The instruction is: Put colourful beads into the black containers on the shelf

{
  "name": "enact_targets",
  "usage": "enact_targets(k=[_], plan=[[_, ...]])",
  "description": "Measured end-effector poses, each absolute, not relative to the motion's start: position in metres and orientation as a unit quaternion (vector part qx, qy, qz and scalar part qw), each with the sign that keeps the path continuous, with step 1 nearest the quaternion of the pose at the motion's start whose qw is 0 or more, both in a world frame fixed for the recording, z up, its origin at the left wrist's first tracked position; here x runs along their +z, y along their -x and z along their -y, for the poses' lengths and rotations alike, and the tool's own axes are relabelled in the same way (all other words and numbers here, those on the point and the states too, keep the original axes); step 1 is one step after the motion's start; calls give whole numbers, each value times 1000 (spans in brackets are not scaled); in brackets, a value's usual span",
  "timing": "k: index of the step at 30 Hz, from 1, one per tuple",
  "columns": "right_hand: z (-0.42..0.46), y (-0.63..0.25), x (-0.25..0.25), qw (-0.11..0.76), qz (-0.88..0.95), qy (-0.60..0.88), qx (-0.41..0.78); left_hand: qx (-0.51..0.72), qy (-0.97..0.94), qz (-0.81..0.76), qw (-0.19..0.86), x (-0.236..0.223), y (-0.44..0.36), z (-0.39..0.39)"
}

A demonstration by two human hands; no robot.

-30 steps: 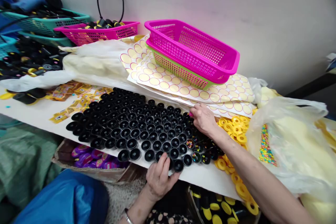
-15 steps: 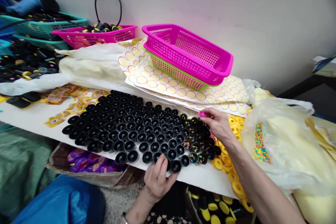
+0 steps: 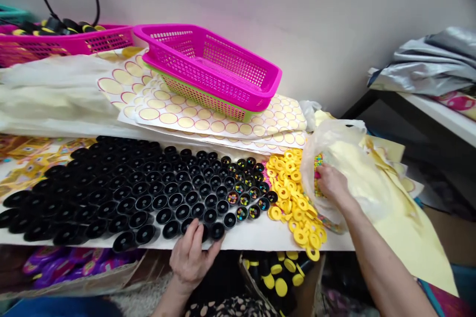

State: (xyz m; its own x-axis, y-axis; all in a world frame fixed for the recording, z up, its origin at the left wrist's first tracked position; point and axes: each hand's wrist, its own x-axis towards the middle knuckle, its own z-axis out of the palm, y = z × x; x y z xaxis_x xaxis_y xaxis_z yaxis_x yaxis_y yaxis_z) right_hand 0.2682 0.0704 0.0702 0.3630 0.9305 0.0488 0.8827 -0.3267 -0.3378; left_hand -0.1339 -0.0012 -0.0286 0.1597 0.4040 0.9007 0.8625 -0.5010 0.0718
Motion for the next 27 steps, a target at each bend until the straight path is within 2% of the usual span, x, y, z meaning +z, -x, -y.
enact_targets(k=[4, 10, 14, 16, 20, 23, 25, 27], plan=[[-80, -259, 58, 240, 558, 784, 125, -476, 718, 443, 248, -27, 133, 1], [-55, -274, 52, 425, 473, 757, 148, -475, 722, 439, 244, -29, 133, -1], [-37, -261, 66, 570, 416, 668, 235, -475, 725, 435, 244, -28, 134, -1], [-34, -243, 74, 613, 405, 619, 277, -477, 727, 433, 238, -27, 135, 0], [-38, -216, 85, 603, 445, 601, 278, -474, 728, 443, 222, -25, 134, 4], [-44, -223, 83, 571, 453, 663, 174, -473, 726, 452, 213, -26, 133, 6], [-49, -238, 78, 455, 462, 759, 64, -475, 725, 454, 208, -27, 134, 7], [-55, -252, 73, 257, 499, 827, -7, -474, 726, 454, 204, -29, 134, 8]])
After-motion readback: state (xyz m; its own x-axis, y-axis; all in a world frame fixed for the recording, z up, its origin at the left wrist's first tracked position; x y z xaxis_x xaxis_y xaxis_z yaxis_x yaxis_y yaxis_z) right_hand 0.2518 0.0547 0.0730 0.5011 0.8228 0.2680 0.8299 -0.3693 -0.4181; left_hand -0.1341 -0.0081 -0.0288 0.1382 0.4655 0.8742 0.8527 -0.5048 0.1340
